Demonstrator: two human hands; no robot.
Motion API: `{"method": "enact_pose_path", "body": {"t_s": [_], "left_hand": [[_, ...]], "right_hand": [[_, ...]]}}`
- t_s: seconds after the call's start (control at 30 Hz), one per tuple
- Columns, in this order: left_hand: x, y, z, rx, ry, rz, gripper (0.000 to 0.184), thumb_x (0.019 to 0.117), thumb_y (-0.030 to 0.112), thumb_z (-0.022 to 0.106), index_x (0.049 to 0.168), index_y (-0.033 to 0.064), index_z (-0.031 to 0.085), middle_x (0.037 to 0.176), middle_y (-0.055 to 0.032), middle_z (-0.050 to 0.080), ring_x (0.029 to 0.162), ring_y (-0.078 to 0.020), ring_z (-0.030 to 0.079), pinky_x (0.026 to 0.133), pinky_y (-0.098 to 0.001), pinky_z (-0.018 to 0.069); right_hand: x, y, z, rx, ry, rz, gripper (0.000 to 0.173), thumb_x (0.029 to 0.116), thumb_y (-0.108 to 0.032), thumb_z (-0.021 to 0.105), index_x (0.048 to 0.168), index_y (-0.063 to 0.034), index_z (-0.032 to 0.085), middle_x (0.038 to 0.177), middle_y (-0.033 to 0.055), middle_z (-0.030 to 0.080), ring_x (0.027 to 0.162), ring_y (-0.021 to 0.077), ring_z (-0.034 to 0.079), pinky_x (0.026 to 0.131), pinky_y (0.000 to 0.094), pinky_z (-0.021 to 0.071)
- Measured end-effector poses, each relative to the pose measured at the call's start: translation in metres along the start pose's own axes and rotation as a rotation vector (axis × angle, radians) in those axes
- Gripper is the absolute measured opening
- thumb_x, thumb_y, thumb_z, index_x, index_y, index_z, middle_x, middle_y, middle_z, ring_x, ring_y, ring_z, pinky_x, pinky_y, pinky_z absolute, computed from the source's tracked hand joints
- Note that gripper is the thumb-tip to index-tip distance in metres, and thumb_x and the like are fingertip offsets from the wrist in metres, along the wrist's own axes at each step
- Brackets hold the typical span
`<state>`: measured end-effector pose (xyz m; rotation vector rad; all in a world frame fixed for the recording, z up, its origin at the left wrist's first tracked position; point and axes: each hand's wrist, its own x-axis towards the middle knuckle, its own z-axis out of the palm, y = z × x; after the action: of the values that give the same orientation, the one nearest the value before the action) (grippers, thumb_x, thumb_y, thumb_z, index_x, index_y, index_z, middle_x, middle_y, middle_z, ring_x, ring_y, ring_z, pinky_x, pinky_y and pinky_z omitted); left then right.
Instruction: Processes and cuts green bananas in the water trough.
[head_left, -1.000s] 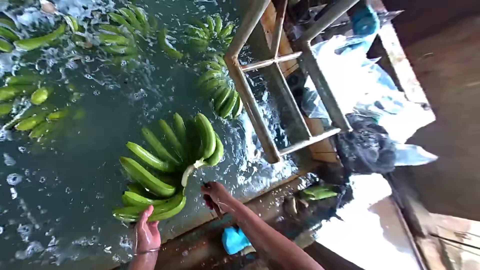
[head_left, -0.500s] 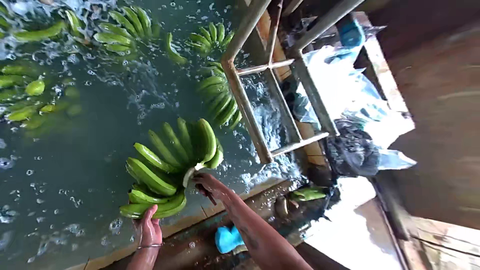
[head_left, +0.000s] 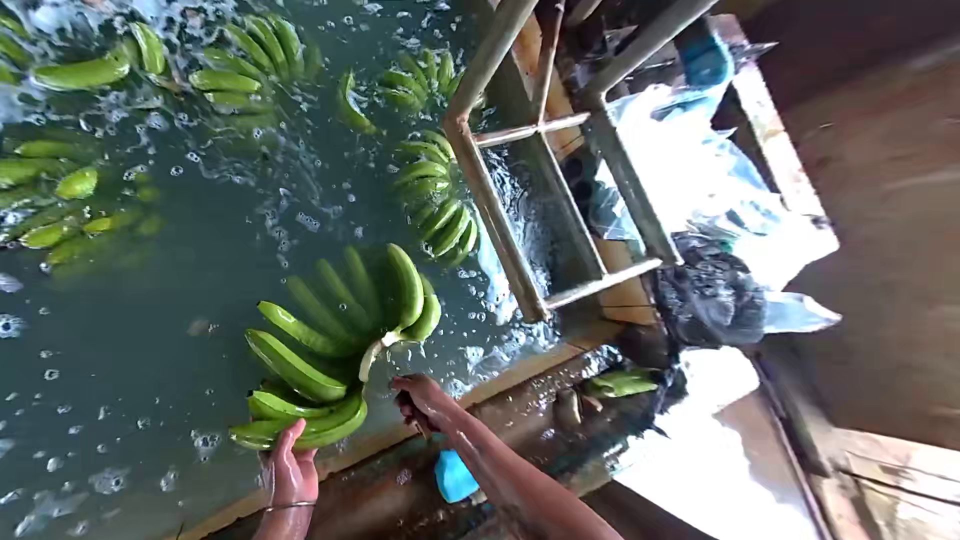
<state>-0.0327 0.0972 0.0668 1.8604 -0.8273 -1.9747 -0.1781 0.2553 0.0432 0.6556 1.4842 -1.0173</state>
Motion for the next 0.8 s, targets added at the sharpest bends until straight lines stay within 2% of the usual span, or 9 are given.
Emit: {"method": "enact_pose_path", "body": {"t_s": [0.17, 0.4, 0.5, 0.6, 0.67, 0.73, 0.8], "left_hand": [[-0.001, -0.007, -0.001, -0.005, -0.002, -0.005, 0.046, 0.0973, 0.003, 0.053, 0.142, 0.0040, 0.040, 0.119, -0.0149, 0.057, 0.096, -0.0203, 0.064, 0.078, -0.0369, 0.0570], [-0.005, -0.017, 0.000, -0.035, 0.011, 0.032, 0.057, 0.0941, -0.002, 0.056, 0.147, 0.0061, 0.037, 0.124, -0.0159, 0.056, 0.099, -0.0225, 0.064, 0.077, -0.0385, 0.0578], [-0.008, -0.023, 0.001, -0.042, 0.007, 0.071, 0.058, 0.0915, -0.005, 0.060, 0.145, 0.0054, 0.038, 0.122, -0.0147, 0.057, 0.099, -0.0204, 0.065, 0.078, -0.0368, 0.0586], [-0.011, -0.030, 0.004, -0.023, -0.017, 0.134, 0.075, 0.0854, -0.006, 0.063, 0.152, 0.0092, 0.033, 0.131, -0.0141, 0.055, 0.106, -0.0199, 0.063, 0.082, -0.0363, 0.0574], [-0.008, -0.034, 0.006, -0.019, -0.028, 0.166, 0.078, 0.0839, -0.006, 0.065, 0.153, 0.0100, 0.033, 0.132, -0.0139, 0.056, 0.108, -0.0192, 0.063, 0.082, -0.0358, 0.0579], [-0.001, -0.031, -0.001, -0.023, -0.034, 0.155, 0.074, 0.0867, -0.004, 0.062, 0.153, 0.0093, 0.032, 0.130, -0.0147, 0.057, 0.105, -0.0203, 0.063, 0.080, -0.0379, 0.0579], [0.015, -0.010, -0.008, 0.007, -0.004, 0.165, 0.060, 0.0920, 0.003, 0.060, 0.147, 0.0078, 0.035, 0.118, -0.0123, 0.061, 0.094, -0.0175, 0.068, 0.072, -0.0369, 0.0610]], "right_hand": [[0.005, -0.013, -0.001, -0.119, 0.021, -0.071, 0.029, 0.1095, -0.024, 0.051, 0.123, 0.0014, 0.054, 0.071, 0.0039, 0.055, 0.051, 0.0116, 0.054, 0.051, 0.0274, 0.0518], [0.010, -0.019, 0.008, -0.029, 0.033, -0.090, 0.028, 0.1081, -0.023, 0.055, 0.119, 0.0021, 0.056, 0.074, 0.0052, 0.060, 0.053, 0.0119, 0.059, 0.052, 0.0278, 0.0552], [0.005, -0.024, 0.016, -0.102, 0.084, -0.086, 0.031, 0.1075, -0.022, 0.056, 0.124, 0.0042, 0.055, 0.076, 0.0083, 0.065, 0.054, 0.0115, 0.061, 0.052, 0.0264, 0.0545], [0.019, -0.035, 0.022, -0.152, 0.109, -0.097, 0.028, 0.1074, -0.019, 0.055, 0.123, 0.0040, 0.055, 0.077, 0.0069, 0.061, 0.053, 0.0102, 0.056, 0.051, 0.0252, 0.0511], [0.028, -0.040, 0.020, -0.240, 0.087, -0.111, 0.026, 0.1076, -0.020, 0.054, 0.121, 0.0029, 0.056, 0.077, 0.0056, 0.057, 0.053, 0.0104, 0.053, 0.051, 0.0257, 0.0499], [0.011, -0.035, 0.013, -0.411, 0.028, -0.139, 0.031, 0.1093, -0.025, 0.050, 0.125, 0.0014, 0.057, 0.080, 0.0069, 0.057, 0.058, 0.0125, 0.052, 0.056, 0.0289, 0.0482], [-0.029, -0.038, 0.002, -0.602, -0.049, -0.324, 0.035, 0.1099, -0.026, 0.047, 0.131, 0.0007, 0.055, 0.086, 0.0120, 0.059, 0.064, 0.0180, 0.056, 0.061, 0.0353, 0.0512]]}}
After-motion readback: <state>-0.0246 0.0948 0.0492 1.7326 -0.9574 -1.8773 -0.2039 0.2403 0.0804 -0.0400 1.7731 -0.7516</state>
